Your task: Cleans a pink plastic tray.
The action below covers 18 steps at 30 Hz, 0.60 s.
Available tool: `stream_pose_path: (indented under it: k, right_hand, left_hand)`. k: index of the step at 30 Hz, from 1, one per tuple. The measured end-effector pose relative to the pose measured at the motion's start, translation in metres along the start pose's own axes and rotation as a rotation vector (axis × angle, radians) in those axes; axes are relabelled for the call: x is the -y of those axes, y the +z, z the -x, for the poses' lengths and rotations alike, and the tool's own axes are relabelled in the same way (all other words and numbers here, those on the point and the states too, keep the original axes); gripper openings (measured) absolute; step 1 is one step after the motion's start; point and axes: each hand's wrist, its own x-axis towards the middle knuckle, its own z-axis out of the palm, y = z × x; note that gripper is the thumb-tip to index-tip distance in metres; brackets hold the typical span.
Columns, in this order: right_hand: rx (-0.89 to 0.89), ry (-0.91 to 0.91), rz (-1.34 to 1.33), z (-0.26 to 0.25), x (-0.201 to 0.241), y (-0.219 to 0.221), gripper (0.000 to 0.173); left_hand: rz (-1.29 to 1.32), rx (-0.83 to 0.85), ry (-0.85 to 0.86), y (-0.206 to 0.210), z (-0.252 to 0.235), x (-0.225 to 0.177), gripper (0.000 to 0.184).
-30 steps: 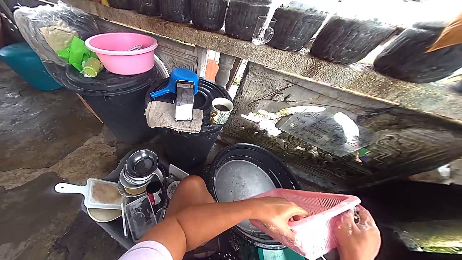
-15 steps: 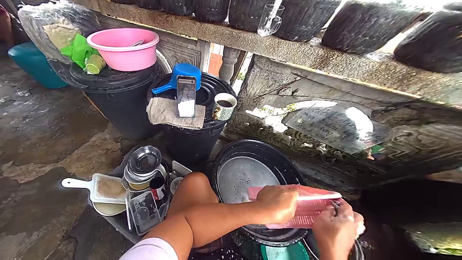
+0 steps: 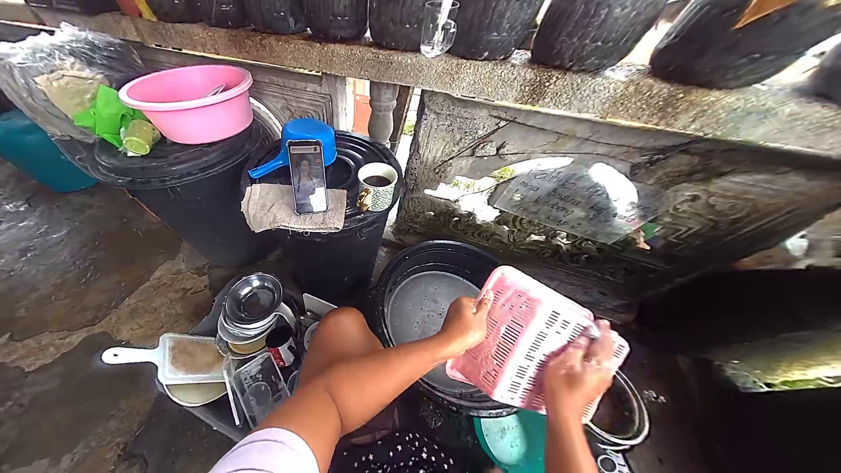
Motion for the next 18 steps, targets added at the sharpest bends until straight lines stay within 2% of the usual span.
stream_pose_path:
  k: [3,5,8,10,12,16,18]
  right_hand:
    - [0.170,-0.151,-0.045,0.032,0.045,0.011,0.055]
    - [0.221,-0.170,0.039,0.024,0.050,0.002,0.060]
    - [0.231,-0.063,0.154,-0.017,0.009,-0.024,0.063]
    - [0.205,-0.006,0.066,-0.030,-0.036,-0.029,0.065]
    - [0.204,-0.002,-0.057,-0.015,-0.053,-0.024,0.062]
    - [0.235,-0.124,-0.142,0.045,0.005,-0.013,0.055]
    - [0.247,-0.210,-0.191,0.051,0.025,-0.014,0.058]
  left_hand:
    - [-0.006,-0.021,-0.133,0.004,-0.005,0.008,0.059]
    - [0.002,-0.020,-0.165,0.004,0.001,0.003,0.063]
    - [0.010,-0.007,-0.144,0.004,0.018,-0.016,0.062]
    - [0.021,-0.020,-0.109,0.006,0.025,-0.024,0.061]
    - [0.037,-0.058,-0.113,0.010,0.024,-0.022,0.061]
    - [0.002,-0.110,-0.173,0.013,0.013,-0.004,0.064]
    - [-0.082,-0.070,-0.168,0.015,0.020,-0.002,0.064]
